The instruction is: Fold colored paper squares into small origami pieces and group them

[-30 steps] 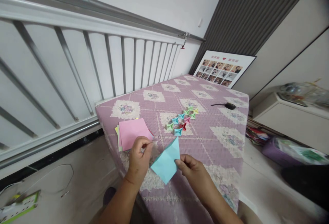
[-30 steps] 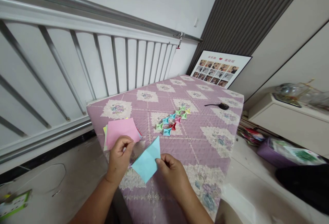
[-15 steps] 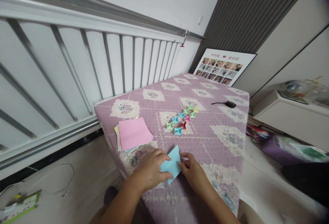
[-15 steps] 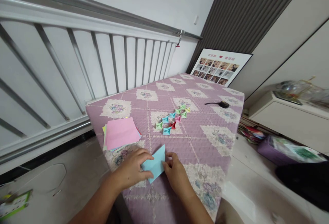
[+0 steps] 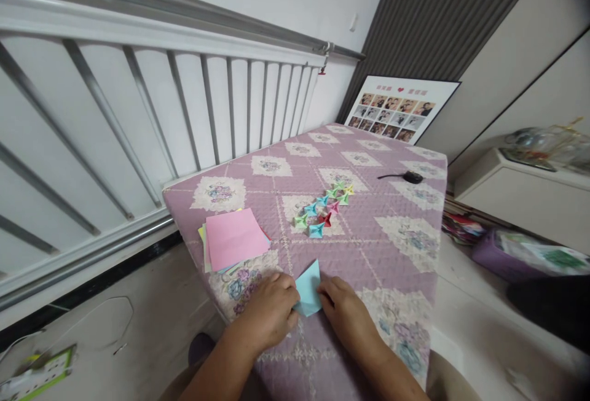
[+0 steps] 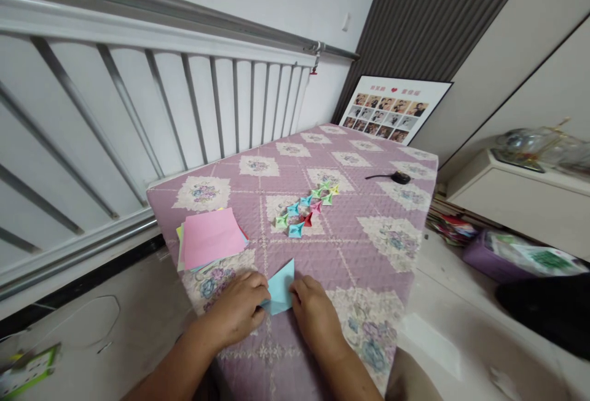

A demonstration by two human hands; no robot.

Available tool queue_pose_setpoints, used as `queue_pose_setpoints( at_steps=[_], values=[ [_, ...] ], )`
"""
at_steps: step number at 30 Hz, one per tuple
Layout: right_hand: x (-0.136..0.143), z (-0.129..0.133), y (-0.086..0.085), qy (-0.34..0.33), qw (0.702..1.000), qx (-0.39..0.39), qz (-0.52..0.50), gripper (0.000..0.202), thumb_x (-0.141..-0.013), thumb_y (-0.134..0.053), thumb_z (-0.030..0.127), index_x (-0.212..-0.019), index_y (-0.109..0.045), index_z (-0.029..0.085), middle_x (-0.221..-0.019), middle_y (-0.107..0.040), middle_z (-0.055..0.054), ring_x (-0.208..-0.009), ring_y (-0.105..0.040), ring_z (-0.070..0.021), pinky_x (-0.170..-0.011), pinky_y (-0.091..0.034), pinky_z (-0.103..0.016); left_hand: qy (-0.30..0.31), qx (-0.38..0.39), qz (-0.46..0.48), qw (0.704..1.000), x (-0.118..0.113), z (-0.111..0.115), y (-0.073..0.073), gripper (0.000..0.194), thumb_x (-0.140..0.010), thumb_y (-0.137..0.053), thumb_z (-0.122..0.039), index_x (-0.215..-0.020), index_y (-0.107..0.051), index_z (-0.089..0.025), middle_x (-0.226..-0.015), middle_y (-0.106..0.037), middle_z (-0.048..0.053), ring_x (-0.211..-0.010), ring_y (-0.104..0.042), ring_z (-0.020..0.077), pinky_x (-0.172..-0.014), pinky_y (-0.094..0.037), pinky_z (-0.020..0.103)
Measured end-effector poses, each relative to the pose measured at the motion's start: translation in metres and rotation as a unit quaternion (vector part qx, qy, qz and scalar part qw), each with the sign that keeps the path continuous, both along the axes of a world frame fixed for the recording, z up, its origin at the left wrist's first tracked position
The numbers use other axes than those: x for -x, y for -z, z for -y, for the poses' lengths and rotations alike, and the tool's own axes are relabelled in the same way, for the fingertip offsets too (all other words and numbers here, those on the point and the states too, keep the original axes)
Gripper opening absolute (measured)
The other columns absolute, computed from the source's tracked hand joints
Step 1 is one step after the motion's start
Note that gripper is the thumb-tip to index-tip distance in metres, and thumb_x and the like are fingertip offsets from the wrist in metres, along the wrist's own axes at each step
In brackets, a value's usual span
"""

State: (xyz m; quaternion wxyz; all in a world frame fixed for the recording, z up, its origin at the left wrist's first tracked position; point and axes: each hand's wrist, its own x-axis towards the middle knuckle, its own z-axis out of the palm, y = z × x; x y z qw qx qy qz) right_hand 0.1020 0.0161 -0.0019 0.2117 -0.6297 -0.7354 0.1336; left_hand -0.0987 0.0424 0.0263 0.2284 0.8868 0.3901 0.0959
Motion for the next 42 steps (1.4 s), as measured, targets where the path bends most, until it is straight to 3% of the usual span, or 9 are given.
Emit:
queue_pose_setpoints(
  at_steps=[3,6,11,18,26,38,42],
  values=[
    [-0.005,0.006,0.004,-0.05,0.998,-0.026,-0.032,0.027,-0.075,-0.041,0.007,-0.082,-0.061,0.022,-0.085,-0.061,-0.005,-0.085,-0.056,-0.019,-0.076,-0.044,-0.031,-0.021,0.002,-0.004,1.0,0.0,-0.003,0.004,0.01,-0.083,-0.056,-0.021,-0.087,-0.066,-0.023,-0.099,-0.061,0.003,-0.099,-0.052,0.0204,-0.088,-0.039,0.032],
    [-0.006,0.012,0.002,-0.073,0.996,-0.016,-0.042,0.027,-0.073,-0.047,0.008,-0.09,-0.062,0.023,-0.093,-0.06,-0.004,-0.089,-0.055,-0.0192,-0.079,-0.043,-0.031,-0.052,0.0,-0.019,0.998,0.0,-0.004,0.008,0.013,-0.085,-0.054,-0.023,-0.081,-0.067,-0.022,-0.09,-0.061,0.004,-0.092,-0.054,0.02,-0.081,-0.04,0.031],
    [0.0,0.01,-0.002,-0.033,0.999,-0.015,-0.009,0.005,-0.082,-0.057,0.026,-0.08,-0.061,0.023,-0.086,-0.059,-0.004,-0.083,-0.054,-0.0194,-0.074,-0.042,-0.031,-0.11,0.0,-0.032,0.993,-0.002,-0.005,0.012,0.015,-0.086,-0.054,-0.028,-0.079,-0.066,-0.022,-0.088,-0.062,0.004,-0.09,-0.056,0.0201,-0.079,-0.041,0.031],
    [0.01,0.003,0.003,0.023,0.999,-0.036,0.013,0.027,-0.088,-0.05,0.036,-0.068,-0.062,0.022,-0.076,-0.057,-0.003,-0.074,-0.054,-0.0179,-0.07,-0.041,-0.03,-0.178,0.016,-0.068,0.982,-0.006,-0.007,0.011,0.022,-0.088,-0.051,-0.035,-0.081,-0.067,-0.021,-0.091,-0.064,0.005,-0.092,-0.057,0.0209,-0.082,-0.04,0.031],
    [0.016,0.0,0.008,0.07,0.995,-0.031,0.06,0.029,-0.089,-0.051,0.036,-0.065,-0.059,0.021,-0.075,-0.058,-0.004,-0.075,-0.054,-0.0184,-0.072,-0.039,-0.03,-0.186,-0.008,-0.097,0.978,-0.006,-0.01,0.014,0.023,-0.089,-0.052,-0.035,-0.081,-0.067,-0.019,-0.091,-0.064,0.007,-0.092,-0.058,0.0227,-0.08,-0.041,0.033],
    [0.019,-0.003,0.007,0.084,0.992,-0.027,0.094,0.027,-0.084,-0.059,0.035,-0.061,-0.055,0.021,-0.072,-0.058,-0.002,-0.071,-0.052,-0.0175,-0.067,-0.036,-0.029,-0.185,-0.006,-0.128,0.974,-0.008,-0.011,0.011,0.021,-0.089,-0.053,-0.035,-0.086,-0.065,-0.018,-0.093,-0.063,0.008,-0.092,-0.058,0.025,-0.078,-0.041,0.034],
    [0.019,-0.003,0.008,0.086,0.991,-0.034,0.098,0.026,-0.083,-0.061,0.034,-0.061,-0.055,0.021,-0.072,-0.058,-0.002,-0.071,-0.052,-0.0178,-0.067,-0.035,-0.029,-0.178,-0.009,-0.102,0.979,-0.008,-0.009,0.012,0.012,-0.087,-0.056,-0.028,-0.091,-0.062,-0.018,-0.097,-0.061,0.007,-0.095,-0.055,0.0236,-0.081,-0.04,0.033]
  ],
)
